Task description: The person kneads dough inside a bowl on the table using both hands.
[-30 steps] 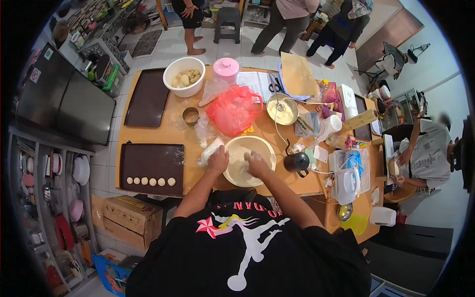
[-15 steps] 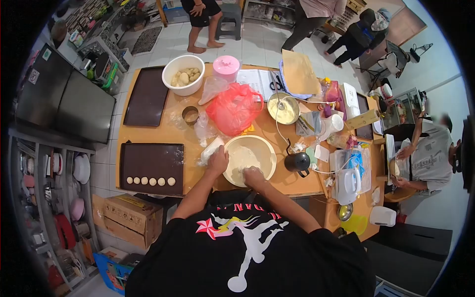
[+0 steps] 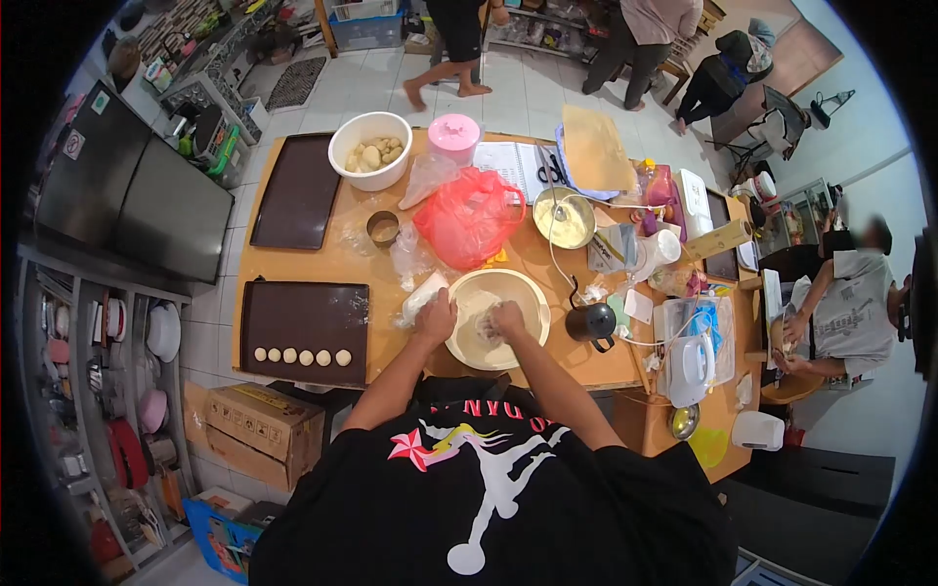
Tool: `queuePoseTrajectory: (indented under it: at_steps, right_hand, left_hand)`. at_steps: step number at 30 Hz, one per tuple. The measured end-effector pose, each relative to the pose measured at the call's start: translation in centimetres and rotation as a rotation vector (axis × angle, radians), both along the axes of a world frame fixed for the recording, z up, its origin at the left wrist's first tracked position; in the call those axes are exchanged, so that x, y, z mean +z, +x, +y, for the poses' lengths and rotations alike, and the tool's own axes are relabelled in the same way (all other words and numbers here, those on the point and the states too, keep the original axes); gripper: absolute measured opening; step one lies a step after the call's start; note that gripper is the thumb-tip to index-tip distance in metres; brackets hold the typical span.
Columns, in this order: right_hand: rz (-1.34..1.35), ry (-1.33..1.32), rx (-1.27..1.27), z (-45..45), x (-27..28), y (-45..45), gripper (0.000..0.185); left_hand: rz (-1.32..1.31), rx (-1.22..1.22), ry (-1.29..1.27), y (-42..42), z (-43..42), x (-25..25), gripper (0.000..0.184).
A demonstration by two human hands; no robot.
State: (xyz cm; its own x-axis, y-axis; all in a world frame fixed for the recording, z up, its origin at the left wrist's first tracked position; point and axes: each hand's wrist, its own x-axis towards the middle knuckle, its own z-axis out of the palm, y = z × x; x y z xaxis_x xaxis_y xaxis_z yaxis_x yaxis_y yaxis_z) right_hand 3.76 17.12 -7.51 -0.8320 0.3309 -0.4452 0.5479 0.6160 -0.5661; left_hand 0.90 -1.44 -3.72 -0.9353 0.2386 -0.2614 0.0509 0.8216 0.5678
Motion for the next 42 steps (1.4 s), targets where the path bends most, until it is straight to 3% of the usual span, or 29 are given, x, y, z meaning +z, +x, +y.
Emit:
queuePoseTrajectory:
  at_steps: [2,3,6,9,12,16,17,20,26,29,32,35,38,41,42]
  right_hand:
    - [0.159,0.018,-0.081,1.5,-2.0,-0.2,0.032]
    - [0.177,0.173,-0.083,0.6,3.6,0.3,0.03]
    - [0.319,0.265,0.48,2.8,1.9,1.0,0.03]
    - [0.206,0.106,0.557,1.4,2.2,2.1,0.028]
    - [0.128,0.154,0.787,0.1,8.2,3.6,0.029]
    - [0.037,0.225,0.975,2.7,8.9,4.9,0.026]
    - [-0.022,0.342,1.033,3.7,6.9,5.5,0.024]
    - [-0.096,0.426,0.893,4.3,6.1,6.3,0.025]
    - [-0.019,0.415,0.916,1.4,7.3,5.5,0.021]
    - [0.123,0.428,0.757,0.7,4.7,7.3,0.028]
    - [-0.095,0.412,0.65,-0.4,6.3,7.0,0.035]
    - [-0.077,0.26,0.306,-2.3,6.2,6.4,0.034]
    - [-0.033,0.24,0.041,-3.1,1.4,5.3,0.035]
    - [-0.228,-0.637,-0.395,-1.3,0.9,3.3,0.038]
    - [-0.247,-0.817,-0.496,-0.9,1.0,3.3,0.037]
  left_hand:
    - [0.019,-0.006,0.002,-0.2,0.0,-0.7,0.028]
    - [0.006,-0.003,-0.01,-0.3,0.1,-0.5,0.028]
    - [-0.02,-0.012,-0.023,-0.3,0.2,-0.2,0.029]
    - [-0.009,-0.013,-0.003,-0.6,0.2,-0.6,0.028]
    - [-0.009,-0.009,-0.012,-0.2,0.0,-0.1,0.029]
    - [-0.015,-0.014,0.0,-0.2,0.0,0.2,0.029]
    - [-0.022,-0.012,0.0,-0.1,0.1,0.4,0.029]
    - [-0.017,0.0,-0.005,-0.1,0.3,0.4,0.029]
    - [-0.017,-0.027,-0.045,-0.2,0.3,1.3,0.029]
    - [-0.023,-0.018,-0.039,-0.2,0.3,1.2,0.029]
    - [-0.005,-0.026,-0.033,-0.2,0.3,0.5,0.029]
    - [0.017,-0.024,-0.038,-0.2,0.4,0.0,0.028]
    - [0.004,-0.044,-0.06,-0.4,0.3,-0.3,0.029]
    - [0.011,-0.032,-0.073,0.0,0.3,0.9,0.029]
    - [-0.001,-0.036,-0.068,0.0,0.3,1.0,0.029]
